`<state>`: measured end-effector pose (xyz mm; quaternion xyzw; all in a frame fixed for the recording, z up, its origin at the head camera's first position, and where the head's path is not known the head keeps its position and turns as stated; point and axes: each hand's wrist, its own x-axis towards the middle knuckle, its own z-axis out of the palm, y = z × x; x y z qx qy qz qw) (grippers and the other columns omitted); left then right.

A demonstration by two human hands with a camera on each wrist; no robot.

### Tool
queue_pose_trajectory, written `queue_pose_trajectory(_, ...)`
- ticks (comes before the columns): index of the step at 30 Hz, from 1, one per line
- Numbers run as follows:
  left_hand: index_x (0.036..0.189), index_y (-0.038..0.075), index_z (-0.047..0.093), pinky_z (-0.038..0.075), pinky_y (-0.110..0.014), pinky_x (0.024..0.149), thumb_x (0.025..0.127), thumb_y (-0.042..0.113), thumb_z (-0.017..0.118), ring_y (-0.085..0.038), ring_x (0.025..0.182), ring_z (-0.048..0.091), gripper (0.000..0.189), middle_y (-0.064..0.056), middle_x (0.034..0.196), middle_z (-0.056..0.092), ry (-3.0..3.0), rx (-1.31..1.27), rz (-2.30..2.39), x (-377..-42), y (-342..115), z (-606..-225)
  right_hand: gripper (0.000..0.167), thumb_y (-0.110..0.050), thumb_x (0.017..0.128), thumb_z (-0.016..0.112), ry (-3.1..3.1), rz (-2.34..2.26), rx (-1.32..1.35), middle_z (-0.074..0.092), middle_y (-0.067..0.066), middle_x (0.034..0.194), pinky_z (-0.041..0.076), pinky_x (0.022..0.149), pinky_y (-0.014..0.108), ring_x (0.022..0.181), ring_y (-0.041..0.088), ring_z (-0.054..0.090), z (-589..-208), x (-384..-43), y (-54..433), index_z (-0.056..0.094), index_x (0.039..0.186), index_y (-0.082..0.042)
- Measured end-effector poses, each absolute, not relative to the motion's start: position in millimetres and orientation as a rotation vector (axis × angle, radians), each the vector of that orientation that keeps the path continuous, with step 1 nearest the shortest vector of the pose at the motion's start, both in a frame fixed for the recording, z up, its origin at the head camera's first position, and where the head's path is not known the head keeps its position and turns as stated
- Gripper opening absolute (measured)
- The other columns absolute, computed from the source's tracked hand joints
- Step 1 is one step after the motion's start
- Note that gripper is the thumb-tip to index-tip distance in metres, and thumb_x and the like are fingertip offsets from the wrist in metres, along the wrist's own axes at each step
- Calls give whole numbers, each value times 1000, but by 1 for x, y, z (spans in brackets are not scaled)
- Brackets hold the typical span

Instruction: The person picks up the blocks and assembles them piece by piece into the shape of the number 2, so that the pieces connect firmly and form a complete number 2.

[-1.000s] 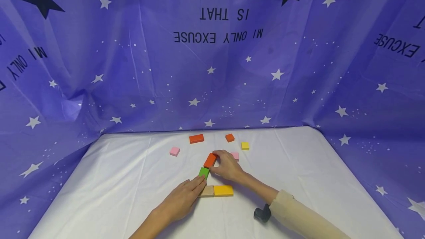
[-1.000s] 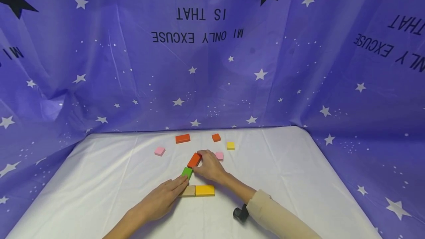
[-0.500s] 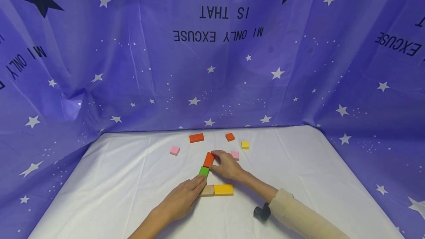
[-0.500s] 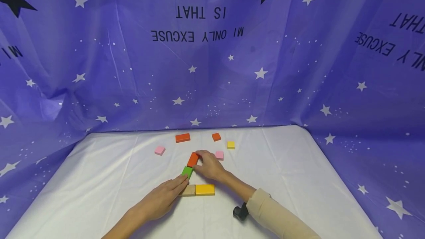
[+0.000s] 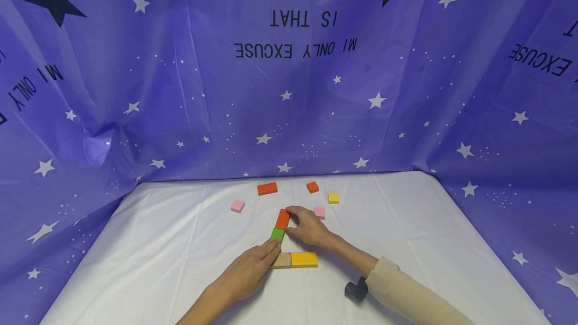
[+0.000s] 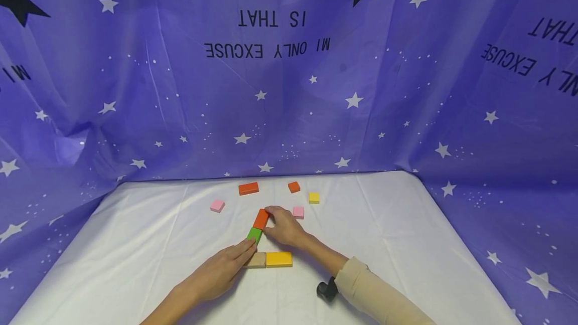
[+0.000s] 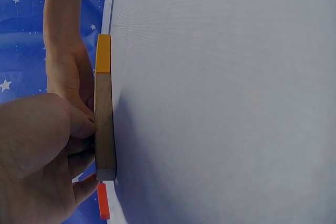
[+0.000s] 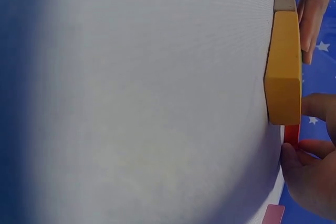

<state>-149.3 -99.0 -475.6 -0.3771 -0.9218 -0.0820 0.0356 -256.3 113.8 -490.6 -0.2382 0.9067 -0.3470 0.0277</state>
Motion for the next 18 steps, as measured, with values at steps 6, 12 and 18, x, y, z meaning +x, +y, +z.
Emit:
queue_pose_trajectory(6,142,-3,52,44,-47,104,99,9,60,-29,137,44,46,-17,150,46,-2828,-1156,-257,-149,-99,-476,55,-10,86,77,2797,-1080,-762,57,17,138,41,108,43,129,31,52,-492,-257,113,57,135,4)
queue_pose_trajectory(12,142,-2,52,44,-46,104,98,9,61,-28,137,45,46,-16,150,46,-2829,-1155,-257,-150,-99,-478,53,-7,85,77,2814,-1084,-831,58,16,136,41,108,42,128,31,53,-493,-258,113,58,134,4)
queue_pose_trajectory(18,142,-2,52,44,-46,104,98,9,61,-28,137,45,46,-16,150,46,-2818,-1160,-259,-150,-99,-478,50,-3,85,76,2808,-1122,-865,58,15,134,43,106,41,125,30,54,-493,-259,115,60,131,2)
